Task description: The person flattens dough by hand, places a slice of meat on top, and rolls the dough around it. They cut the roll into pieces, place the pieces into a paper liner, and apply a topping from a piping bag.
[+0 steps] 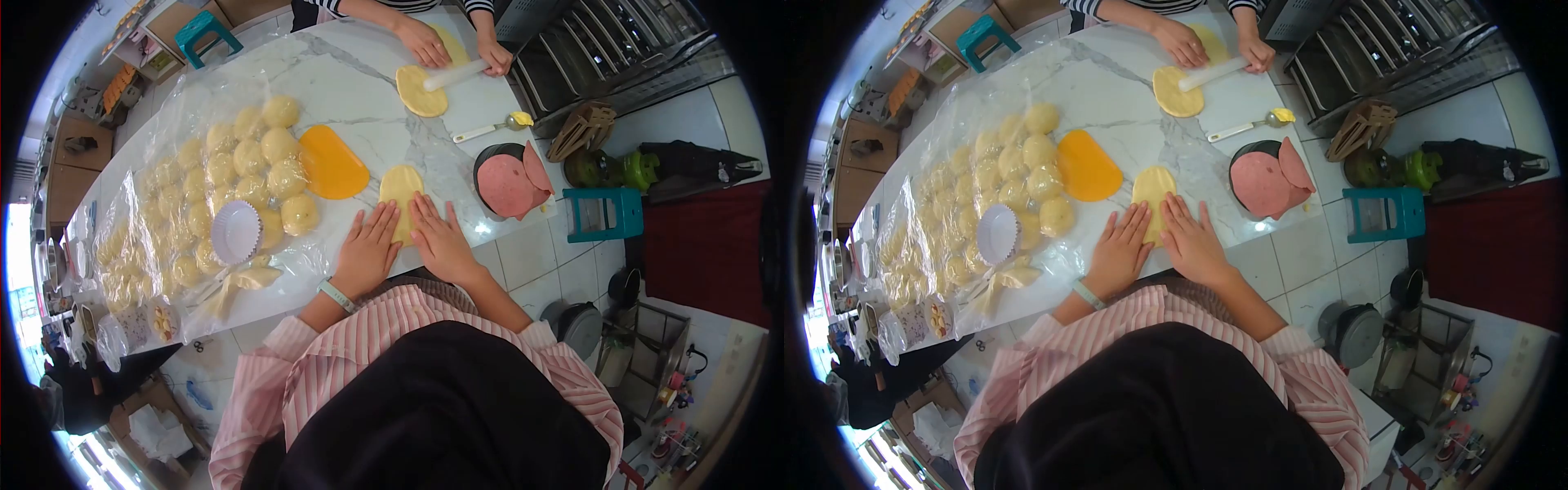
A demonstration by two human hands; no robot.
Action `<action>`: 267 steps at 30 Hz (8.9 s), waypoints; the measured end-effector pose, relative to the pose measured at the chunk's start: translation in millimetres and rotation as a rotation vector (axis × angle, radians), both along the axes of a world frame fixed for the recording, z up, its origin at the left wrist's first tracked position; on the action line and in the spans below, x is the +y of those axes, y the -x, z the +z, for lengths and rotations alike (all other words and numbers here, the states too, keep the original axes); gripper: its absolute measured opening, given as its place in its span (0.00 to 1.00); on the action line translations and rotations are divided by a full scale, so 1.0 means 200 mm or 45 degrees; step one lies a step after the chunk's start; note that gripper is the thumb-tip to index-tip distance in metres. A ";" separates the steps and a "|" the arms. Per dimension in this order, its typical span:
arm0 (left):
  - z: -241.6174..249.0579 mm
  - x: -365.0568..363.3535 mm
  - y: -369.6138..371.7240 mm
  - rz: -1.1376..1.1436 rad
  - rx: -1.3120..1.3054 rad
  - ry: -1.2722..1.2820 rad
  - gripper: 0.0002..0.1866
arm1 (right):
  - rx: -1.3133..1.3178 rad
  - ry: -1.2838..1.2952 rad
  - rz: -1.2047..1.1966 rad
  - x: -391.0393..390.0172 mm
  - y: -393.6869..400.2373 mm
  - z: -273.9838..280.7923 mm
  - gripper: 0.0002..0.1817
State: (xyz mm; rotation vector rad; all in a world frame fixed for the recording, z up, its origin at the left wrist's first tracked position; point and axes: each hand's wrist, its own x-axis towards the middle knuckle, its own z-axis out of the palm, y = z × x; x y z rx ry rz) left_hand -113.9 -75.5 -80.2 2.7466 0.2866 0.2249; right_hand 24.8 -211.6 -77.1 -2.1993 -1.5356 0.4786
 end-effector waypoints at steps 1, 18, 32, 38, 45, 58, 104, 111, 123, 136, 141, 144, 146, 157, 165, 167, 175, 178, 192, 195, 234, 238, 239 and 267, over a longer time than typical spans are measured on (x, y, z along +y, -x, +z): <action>0.03 0.00 0.02 -0.030 -0.002 0.001 0.31 | -0.053 0.005 -0.027 -0.01 0.03 0.01 0.31; -0.08 -0.08 0.21 -0.178 -0.137 0.391 0.32 | 0.113 -0.239 -0.365 -0.07 0.38 0.09 0.22; -0.11 -0.18 0.25 -0.102 -0.136 0.131 0.33 | -0.135 -0.306 -0.148 -0.16 0.40 0.00 0.21; -0.01 -0.24 0.23 -0.007 -0.120 0.252 0.32 | -0.159 -0.348 -0.096 -0.15 0.35 0.08 0.21; 0.03 -0.28 0.26 0.061 -0.100 0.253 0.31 | -0.137 -0.377 -0.083 -0.20 0.29 0.07 0.20; 0.09 -0.27 0.24 0.048 -0.296 0.287 0.18 | -0.298 -0.696 -0.676 -0.42 -0.65 0.38 0.15; 0.05 0.42 -0.39 0.170 -0.137 0.586 0.09 | 0.361 -0.562 -0.288 0.29 -0.35 0.01 0.07; 0.06 0.46 -0.46 0.145 -0.030 0.558 0.12 | 0.409 -0.360 -0.258 0.36 -0.37 0.06 0.11; 0.02 0.48 -0.49 -0.143 -0.054 0.371 0.11 | 0.093 -0.331 0.017 0.40 -0.41 0.02 0.12; 0.04 0.33 -0.25 -0.197 -0.434 0.473 0.04 | -0.115 -0.740 0.346 0.19 -0.32 0.00 0.07; 0.05 0.34 -0.31 -0.060 -0.267 0.589 0.09 | 0.234 -0.514 0.040 0.21 -0.28 0.02 0.08; 0.05 0.36 -0.33 -0.094 -0.392 0.388 0.15 | 0.171 -0.460 -0.084 0.25 -0.29 0.03 0.11; 0.01 0.37 -0.32 -0.167 -0.471 0.259 0.17 | -0.010 -0.519 -0.021 0.25 -0.30 0.01 0.12; -0.01 0.29 -0.14 -0.259 -0.507 0.593 0.10 | 0.022 -0.695 0.203 0.06 -0.19 -0.05 0.13; 0.09 0.19 -0.12 0.054 -0.413 0.615 0.19 | 0.126 -0.599 -0.068 0.09 -0.12 0.05 0.16; 0.08 0.21 -0.15 -0.047 -0.468 0.464 0.20 | -0.036 -0.592 -0.027 0.13 -0.14 0.04 0.18; 0.02 0.13 0.18 -0.304 -0.295 0.909 0.20 | 0.134 -0.482 0.360 -0.19 0.04 -0.02 0.23; 0.06 0.06 0.12 -0.008 -0.444 0.623 0.28 | 0.147 -0.576 0.129 -0.18 0.07 0.00 0.24; 0.11 0.05 0.16 0.125 -0.308 1.105 0.16 | 0.796 -0.431 -0.037 -0.08 0.01 0.15 0.23; 0.11 0.15 0.05 0.138 -0.328 0.766 0.20 | 0.711 -0.331 -0.039 0.08 -0.14 0.13 0.24; -0.02 0.28 -0.14 0.610 -0.739 0.673 0.47 | 0.236 -0.217 -0.276 0.75 -0.24 0.26 0.29; 0.03 0.16 -0.03 0.220 -0.598 0.598 0.34 | 0.225 -0.104 -0.295 0.44 -0.17 0.53 0.28; 0.02 0.15 -0.03 0.120 -0.553 0.631 0.30 | 0.221 -0.017 -0.259 0.40 -0.16 0.55 0.28; 0.05 0.08 -0.04 0.231 -0.511 0.765 0.28 | 0.214 -0.822 -0.448 0.11 0.02 0.17 0.25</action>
